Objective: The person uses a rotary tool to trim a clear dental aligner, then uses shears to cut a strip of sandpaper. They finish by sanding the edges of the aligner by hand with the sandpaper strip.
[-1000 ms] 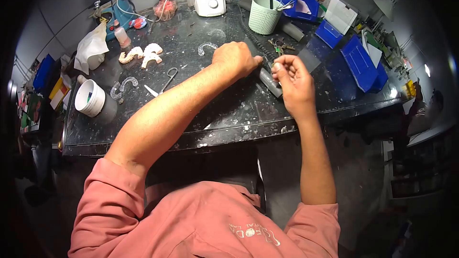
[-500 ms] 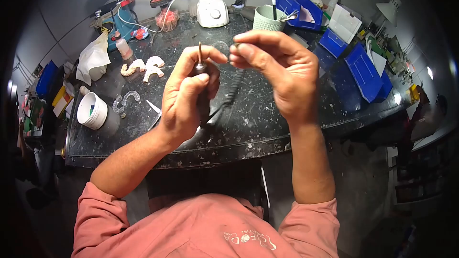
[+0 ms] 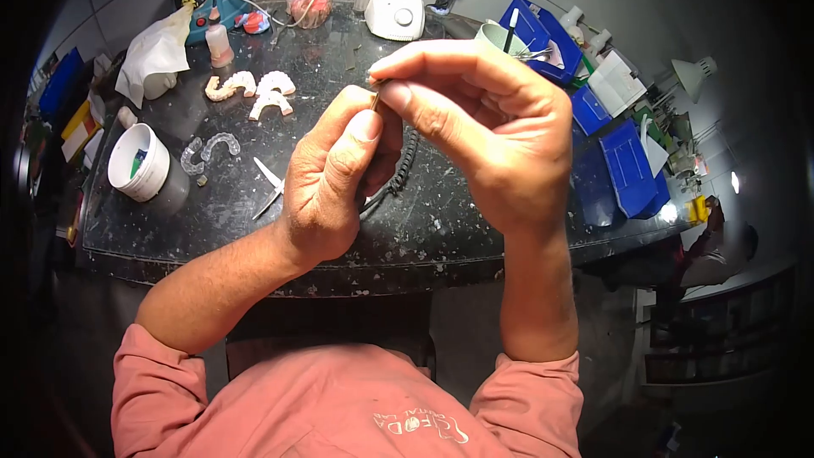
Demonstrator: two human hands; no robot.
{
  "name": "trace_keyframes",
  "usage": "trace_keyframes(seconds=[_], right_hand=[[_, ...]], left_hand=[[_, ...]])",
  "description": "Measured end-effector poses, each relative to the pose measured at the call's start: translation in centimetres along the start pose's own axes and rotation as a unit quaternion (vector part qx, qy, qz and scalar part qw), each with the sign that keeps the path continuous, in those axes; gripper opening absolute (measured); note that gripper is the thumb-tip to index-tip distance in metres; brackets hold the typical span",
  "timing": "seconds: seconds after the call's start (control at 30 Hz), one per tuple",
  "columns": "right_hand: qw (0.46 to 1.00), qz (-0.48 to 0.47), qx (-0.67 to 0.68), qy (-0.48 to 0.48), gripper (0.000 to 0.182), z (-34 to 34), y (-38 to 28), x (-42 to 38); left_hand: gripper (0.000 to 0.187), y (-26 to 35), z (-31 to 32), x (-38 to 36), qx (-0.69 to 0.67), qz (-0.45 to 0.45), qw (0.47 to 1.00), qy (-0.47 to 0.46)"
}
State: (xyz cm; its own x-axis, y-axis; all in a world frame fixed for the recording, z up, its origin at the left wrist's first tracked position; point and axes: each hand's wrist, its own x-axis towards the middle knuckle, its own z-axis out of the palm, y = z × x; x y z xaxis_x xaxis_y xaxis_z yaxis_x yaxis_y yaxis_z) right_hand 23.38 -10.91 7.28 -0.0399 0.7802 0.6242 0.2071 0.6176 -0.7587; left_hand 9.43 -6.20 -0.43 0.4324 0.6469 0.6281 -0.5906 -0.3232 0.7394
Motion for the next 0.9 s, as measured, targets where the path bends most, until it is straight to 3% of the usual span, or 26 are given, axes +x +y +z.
trace_keyframes(seconds=[0.23,0.43,0.9], right_hand=[[0.998,0.056,0.03,-0.011,0.019,-0.5,-0.6,0.0],[0.995,0.043,0.083,-0.034,0.02,-1.3,0.2,0.1],[0.997,0.045,0.063,-0.029,0.017,-1.6,0.2,0.2]], left_hand=[[0.024,0.2,0.0,-0.2,0.014,-0.01,1.0,-0.007],[0.029,-0.2,0.2,0.1,0.037,0.016,0.999,-0.022],[0.023,0.0,0.2,0.1,0.023,0.004,1.0,-0.015]])
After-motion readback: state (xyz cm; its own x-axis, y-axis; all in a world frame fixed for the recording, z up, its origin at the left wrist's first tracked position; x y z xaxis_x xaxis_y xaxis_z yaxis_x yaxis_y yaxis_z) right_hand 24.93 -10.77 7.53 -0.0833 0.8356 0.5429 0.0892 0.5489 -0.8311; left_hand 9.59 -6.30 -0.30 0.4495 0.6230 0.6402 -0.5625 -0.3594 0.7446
